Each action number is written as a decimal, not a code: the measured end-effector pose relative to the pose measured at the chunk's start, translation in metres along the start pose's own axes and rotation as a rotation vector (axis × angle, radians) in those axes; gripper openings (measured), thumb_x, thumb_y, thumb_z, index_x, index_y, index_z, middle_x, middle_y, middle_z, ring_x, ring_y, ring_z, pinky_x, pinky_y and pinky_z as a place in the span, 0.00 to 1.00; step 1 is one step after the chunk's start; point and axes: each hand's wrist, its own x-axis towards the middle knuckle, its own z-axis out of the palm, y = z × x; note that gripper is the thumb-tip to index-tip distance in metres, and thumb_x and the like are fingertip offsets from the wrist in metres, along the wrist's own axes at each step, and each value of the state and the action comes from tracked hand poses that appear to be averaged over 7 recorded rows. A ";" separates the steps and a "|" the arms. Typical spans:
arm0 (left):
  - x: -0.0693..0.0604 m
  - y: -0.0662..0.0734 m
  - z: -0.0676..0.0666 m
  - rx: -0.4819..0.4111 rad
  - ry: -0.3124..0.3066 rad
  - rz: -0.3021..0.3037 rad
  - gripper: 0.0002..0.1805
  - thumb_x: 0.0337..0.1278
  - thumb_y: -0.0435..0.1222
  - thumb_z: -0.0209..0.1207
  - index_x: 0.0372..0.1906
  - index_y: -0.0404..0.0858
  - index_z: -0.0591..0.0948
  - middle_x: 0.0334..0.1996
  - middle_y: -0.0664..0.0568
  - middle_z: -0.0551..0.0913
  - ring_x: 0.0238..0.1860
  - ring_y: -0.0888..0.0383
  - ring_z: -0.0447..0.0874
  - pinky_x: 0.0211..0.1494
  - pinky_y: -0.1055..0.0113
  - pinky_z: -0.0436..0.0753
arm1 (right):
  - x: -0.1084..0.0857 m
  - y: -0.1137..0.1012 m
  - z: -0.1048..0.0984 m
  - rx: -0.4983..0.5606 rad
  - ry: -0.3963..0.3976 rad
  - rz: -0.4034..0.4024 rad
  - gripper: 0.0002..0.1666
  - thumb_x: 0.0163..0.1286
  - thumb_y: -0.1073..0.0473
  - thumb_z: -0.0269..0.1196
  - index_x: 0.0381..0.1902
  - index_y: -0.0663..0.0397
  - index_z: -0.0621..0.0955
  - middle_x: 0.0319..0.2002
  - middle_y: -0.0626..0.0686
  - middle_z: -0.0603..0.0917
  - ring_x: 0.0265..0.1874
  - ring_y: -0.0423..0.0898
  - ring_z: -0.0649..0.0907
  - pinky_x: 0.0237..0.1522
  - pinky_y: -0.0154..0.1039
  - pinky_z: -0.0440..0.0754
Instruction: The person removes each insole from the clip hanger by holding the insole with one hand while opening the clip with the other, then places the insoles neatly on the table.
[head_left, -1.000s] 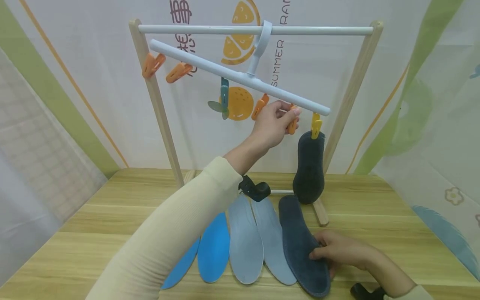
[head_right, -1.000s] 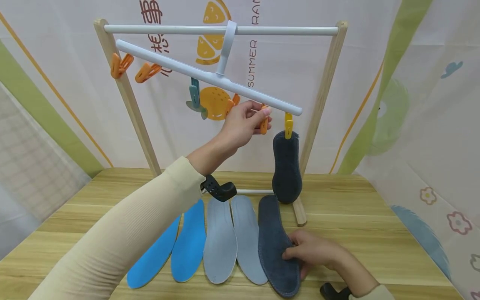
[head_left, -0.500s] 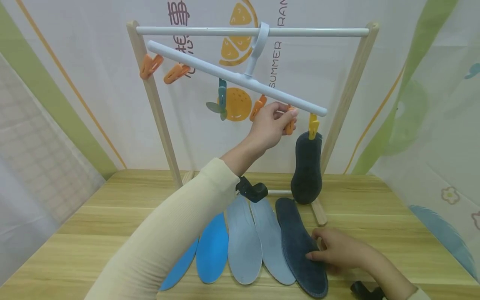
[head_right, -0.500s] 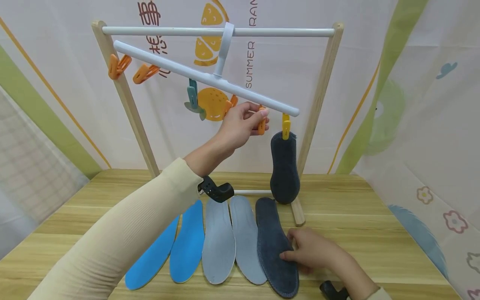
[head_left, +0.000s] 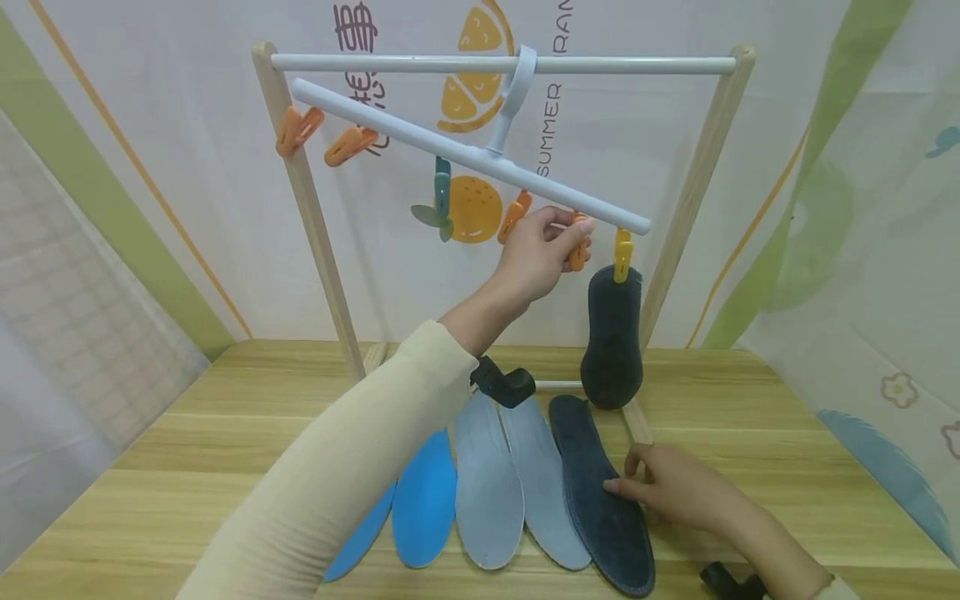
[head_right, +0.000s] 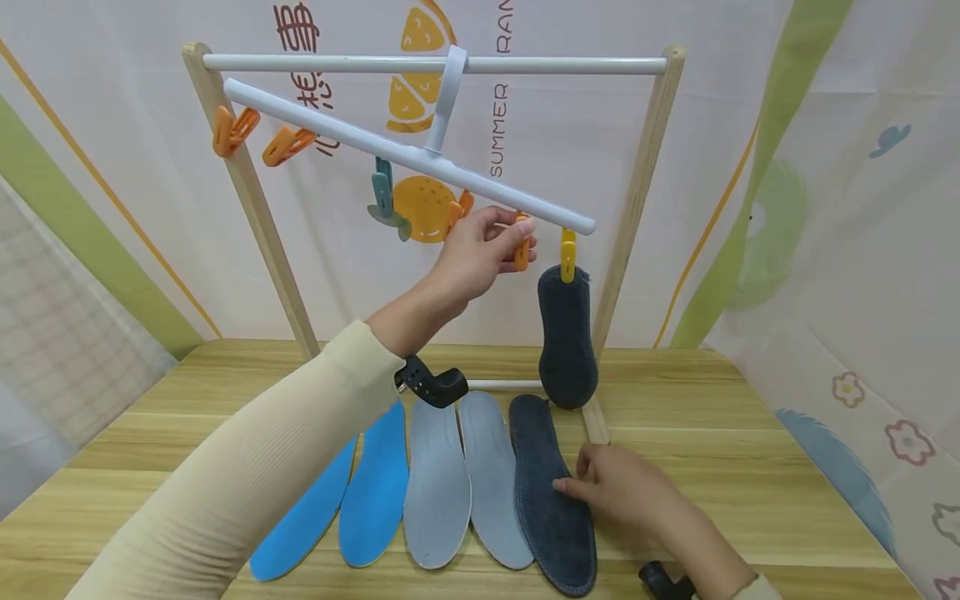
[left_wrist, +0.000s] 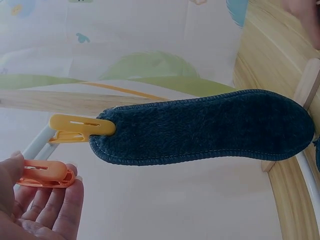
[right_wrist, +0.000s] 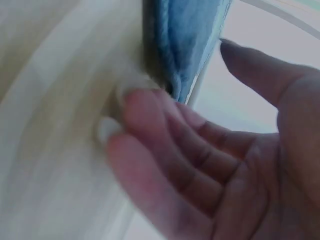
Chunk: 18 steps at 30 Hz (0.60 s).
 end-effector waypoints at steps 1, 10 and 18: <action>0.000 0.000 0.000 0.001 0.000 0.000 0.15 0.70 0.45 0.60 0.52 0.40 0.79 0.38 0.50 0.86 0.36 0.58 0.83 0.46 0.72 0.87 | 0.001 0.000 -0.001 -0.012 0.032 -0.002 0.21 0.67 0.39 0.67 0.35 0.51 0.80 0.18 0.42 0.77 0.15 0.35 0.74 0.17 0.31 0.73; -0.001 0.000 -0.001 0.010 0.005 0.001 0.15 0.70 0.46 0.59 0.52 0.41 0.79 0.39 0.50 0.87 0.38 0.59 0.84 0.47 0.73 0.86 | 0.011 -0.009 -0.016 0.059 0.537 0.019 0.20 0.70 0.49 0.67 0.49 0.59 0.81 0.45 0.60 0.89 0.37 0.51 0.90 0.30 0.37 0.87; -0.001 -0.001 0.000 0.001 -0.002 0.007 0.15 0.70 0.46 0.59 0.52 0.40 0.79 0.41 0.49 0.87 0.39 0.59 0.84 0.48 0.73 0.87 | 0.016 -0.007 -0.029 0.165 0.635 0.052 0.33 0.72 0.43 0.65 0.63 0.61 0.75 0.59 0.64 0.82 0.56 0.60 0.83 0.52 0.50 0.87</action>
